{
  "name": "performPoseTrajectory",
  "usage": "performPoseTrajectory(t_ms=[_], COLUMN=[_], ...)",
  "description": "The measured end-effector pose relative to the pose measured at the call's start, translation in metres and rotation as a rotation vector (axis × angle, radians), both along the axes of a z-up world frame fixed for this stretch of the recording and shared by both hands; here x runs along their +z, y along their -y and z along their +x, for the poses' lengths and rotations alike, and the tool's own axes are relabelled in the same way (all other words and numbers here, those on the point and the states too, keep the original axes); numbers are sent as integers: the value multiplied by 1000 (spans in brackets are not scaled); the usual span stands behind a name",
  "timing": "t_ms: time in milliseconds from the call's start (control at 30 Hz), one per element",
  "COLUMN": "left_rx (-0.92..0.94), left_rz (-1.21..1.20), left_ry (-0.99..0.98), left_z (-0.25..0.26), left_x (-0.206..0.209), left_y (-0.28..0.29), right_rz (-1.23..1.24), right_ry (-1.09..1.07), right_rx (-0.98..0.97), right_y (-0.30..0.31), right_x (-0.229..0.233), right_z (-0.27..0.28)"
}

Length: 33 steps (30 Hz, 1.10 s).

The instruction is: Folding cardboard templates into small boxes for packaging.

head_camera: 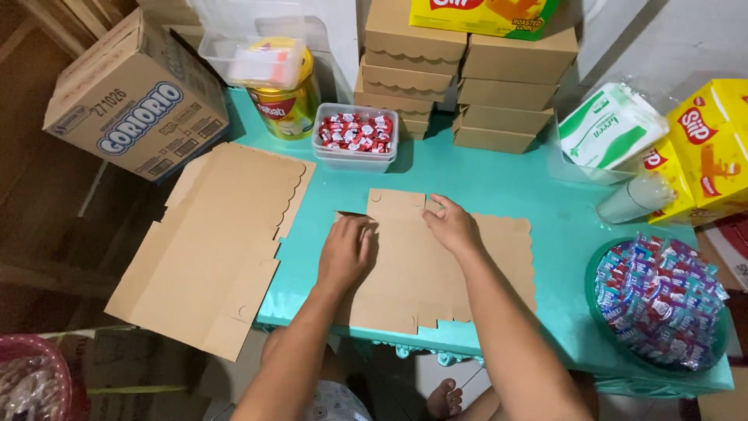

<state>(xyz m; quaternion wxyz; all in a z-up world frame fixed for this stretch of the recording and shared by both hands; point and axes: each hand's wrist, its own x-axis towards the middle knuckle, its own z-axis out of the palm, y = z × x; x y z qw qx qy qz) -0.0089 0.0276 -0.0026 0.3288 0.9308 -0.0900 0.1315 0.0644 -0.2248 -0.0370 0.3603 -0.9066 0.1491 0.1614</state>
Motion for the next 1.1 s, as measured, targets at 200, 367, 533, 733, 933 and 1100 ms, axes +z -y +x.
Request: performPoseTrajectory(t_ms=[200,367,533,733,933,1100], left_rx=[36,139,88,91,71,65], left_rz=[100,54,25,-127,-252,-171], left_ry=[-100,-124,-237,-298,-312,-238], left_z=[19,20,18,17,11,18], left_x=[-2,-6,13,18,30,5], left_y=[13,13,12,9,2,2], right_rz=[-9,45,288,195,112,-183], right_ry=[-49,-65,83,152,291,555], right_rx=[-20,-28,-143,-104,56,341], right_y=[-9,-13,-13,-10,-18,-15], right_x=[12,20,19,29,80,56], right_z=[4,2,-11,-31,-66,-72])
